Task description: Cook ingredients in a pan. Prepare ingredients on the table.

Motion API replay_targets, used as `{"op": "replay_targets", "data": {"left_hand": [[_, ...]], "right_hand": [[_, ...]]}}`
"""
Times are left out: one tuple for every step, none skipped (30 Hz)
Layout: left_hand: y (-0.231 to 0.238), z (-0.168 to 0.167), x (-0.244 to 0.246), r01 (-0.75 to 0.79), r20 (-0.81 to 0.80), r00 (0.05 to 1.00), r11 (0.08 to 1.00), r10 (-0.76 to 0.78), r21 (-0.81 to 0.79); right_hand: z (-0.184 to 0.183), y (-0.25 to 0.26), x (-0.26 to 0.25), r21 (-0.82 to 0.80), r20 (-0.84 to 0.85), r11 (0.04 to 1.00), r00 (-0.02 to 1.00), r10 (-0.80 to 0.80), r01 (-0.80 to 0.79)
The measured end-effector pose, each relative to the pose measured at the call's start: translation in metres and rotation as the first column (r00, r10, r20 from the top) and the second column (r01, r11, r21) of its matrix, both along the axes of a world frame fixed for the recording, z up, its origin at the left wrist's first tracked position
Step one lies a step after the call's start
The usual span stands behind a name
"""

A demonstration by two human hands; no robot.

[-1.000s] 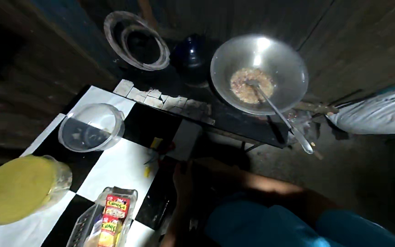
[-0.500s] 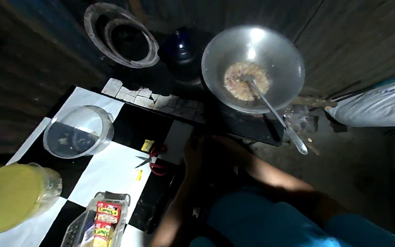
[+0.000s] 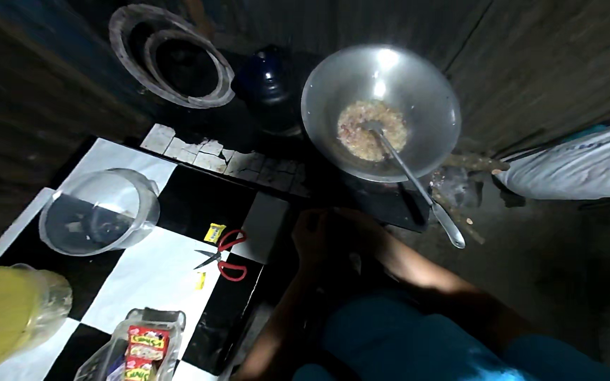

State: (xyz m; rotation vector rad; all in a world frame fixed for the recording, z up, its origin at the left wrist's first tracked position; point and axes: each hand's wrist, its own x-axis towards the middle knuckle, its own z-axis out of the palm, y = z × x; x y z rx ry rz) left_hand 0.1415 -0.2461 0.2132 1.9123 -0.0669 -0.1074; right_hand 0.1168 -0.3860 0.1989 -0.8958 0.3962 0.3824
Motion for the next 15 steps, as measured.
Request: {"op": "replay_targets", "data": {"left_hand": [[-0.001, -0.002, 0.0, 0.0, 0.018, 1.0, 1.0, 0.001, -0.024], [-0.002, -0.002, 0.0, -0.008, 0.015, 1.0, 0.999, 0.008, -0.035], [-0.002, -0.002, 0.0, -0.022, 0.001, 1.0, 0.999, 0.022, -0.042], [-0.002, -0.001, 0.001, -0.04, -0.018, 0.999, 0.998, 0.039, -0.047], [-0.002, 0.001, 0.002, -0.05, -0.046, 0.998, 0.997, 0.048, -0.057], [-0.002, 0.002, 0.003, -0.058, -0.072, 0.996, 0.996, 0.053, -0.069], [-0.002, 0.003, 0.004, -0.06, -0.093, 0.994, 0.995, 0.052, -0.083], [0.0, 0.003, 0.005, -0.059, -0.109, 0.993, 0.993, 0.047, -0.106], [0.001, 0.002, 0.005, -0.058, -0.122, 0.992, 0.99, 0.042, -0.13], [0.002, 0.001, 0.006, -0.067, -0.132, 0.99, 0.986, 0.047, -0.154], [0.003, 0.0, 0.006, -0.08, -0.147, 0.988, 0.982, 0.054, -0.173], [0.003, 0.0, 0.007, -0.096, -0.164, 0.984, 0.976, 0.064, -0.195], [0.002, 0.001, 0.007, -0.112, -0.183, 0.98, 0.97, 0.072, -0.215], [0.002, 0.002, 0.008, -0.124, -0.2, 0.977, 0.966, 0.079, -0.227], [0.003, 0.004, 0.008, -0.134, -0.212, 0.974, 0.964, 0.084, -0.23]], "right_hand": [[0.0, -0.002, 0.0, -0.029, 0.017, 1.0, 1.0, 0.011, -0.011], [0.002, -0.002, 0.0, -0.08, 0.012, 0.997, 1.0, 0.013, -0.012], [0.005, -0.003, 0.001, -0.124, 0.007, 0.992, 1.0, 0.008, -0.007], [0.006, -0.003, 0.001, -0.155, 0.008, 0.988, 1.0, 0.003, -0.002], [0.008, -0.003, 0.002, -0.187, 0.013, 0.982, 1.0, 0.009, -0.006], [0.01, -0.004, 0.003, -0.209, 0.017, 0.978, 1.0, 0.008, -0.004], [0.011, -0.004, 0.003, -0.225, 0.019, 0.974, 1.0, 0.011, -0.006], [0.012, -0.004, 0.003, -0.244, 0.022, 0.97, 1.0, 0.016, -0.011], [0.011, -0.004, 0.003, -0.247, 0.028, 0.969, 0.999, 0.016, -0.009], [0.01, -0.004, 0.003, -0.243, 0.034, 0.97, 0.999, 0.011, -0.003], [0.009, -0.004, 0.003, -0.236, 0.039, 0.972, 0.999, 0.01, -0.001], [0.009, -0.004, 0.003, -0.224, 0.047, 0.974, 0.999, 0.008, 0.003], [0.009, -0.003, 0.003, -0.213, 0.053, 0.977, 0.999, 0.005, 0.007], [0.01, -0.003, 0.003, -0.199, 0.056, 0.98, 0.998, -0.001, 0.012], [0.011, -0.002, 0.003, -0.186, 0.054, 0.982, 0.998, -0.012, 0.022]]}}
